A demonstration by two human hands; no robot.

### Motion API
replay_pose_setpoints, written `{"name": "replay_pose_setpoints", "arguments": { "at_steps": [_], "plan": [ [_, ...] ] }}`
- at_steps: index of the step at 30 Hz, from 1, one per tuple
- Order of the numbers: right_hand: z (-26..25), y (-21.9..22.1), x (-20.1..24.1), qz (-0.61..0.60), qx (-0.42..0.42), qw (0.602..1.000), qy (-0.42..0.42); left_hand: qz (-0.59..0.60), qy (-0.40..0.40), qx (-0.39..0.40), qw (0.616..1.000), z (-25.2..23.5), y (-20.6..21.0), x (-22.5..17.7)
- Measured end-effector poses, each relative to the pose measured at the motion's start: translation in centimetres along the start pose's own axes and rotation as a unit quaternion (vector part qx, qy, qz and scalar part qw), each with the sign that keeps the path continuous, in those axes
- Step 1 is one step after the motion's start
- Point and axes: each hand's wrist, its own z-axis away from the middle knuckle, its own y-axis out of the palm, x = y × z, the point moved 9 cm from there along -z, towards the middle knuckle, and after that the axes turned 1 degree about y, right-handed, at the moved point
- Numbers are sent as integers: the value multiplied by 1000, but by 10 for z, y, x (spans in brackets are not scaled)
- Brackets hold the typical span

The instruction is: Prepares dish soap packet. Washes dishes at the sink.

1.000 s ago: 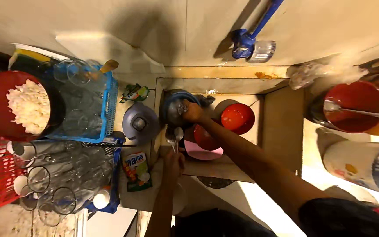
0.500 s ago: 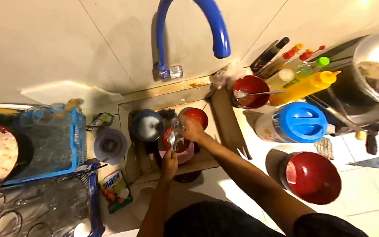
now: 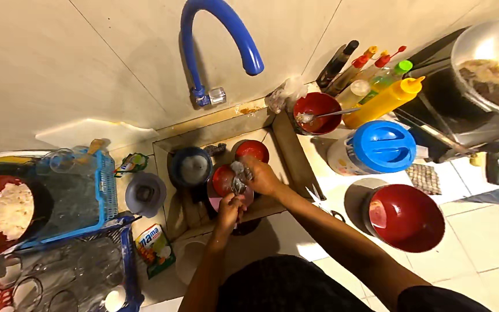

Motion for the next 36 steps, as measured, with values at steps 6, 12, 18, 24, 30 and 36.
{"name": "replay_pose_setpoints", "arguments": {
  "at_steps": [6, 12, 18, 24, 30, 36],
  "plan": [
    [1, 35, -20, 71, 88, 992, 52, -35, -11, 24, 999, -1, 10, -1],
    [2, 8, -75, -249, 19, 958, 141, -22, 30, 54, 998, 0, -3, -5],
    [32, 53, -60, -462, 79, 865, 180, -78, 6, 124, 989, 0, 18, -8],
    [24, 4, -74, -166, -113, 967, 158, -106, -46, 78, 990, 8, 1, -1],
    [28, 34, 1, 60, -12, 997, 49, -171, -21, 65, 983, 21, 23, -11],
    [16, -10, -37, 49, -89, 986, 133, -275, -35, -25, 960, 131, -65, -9]
  ]
}}
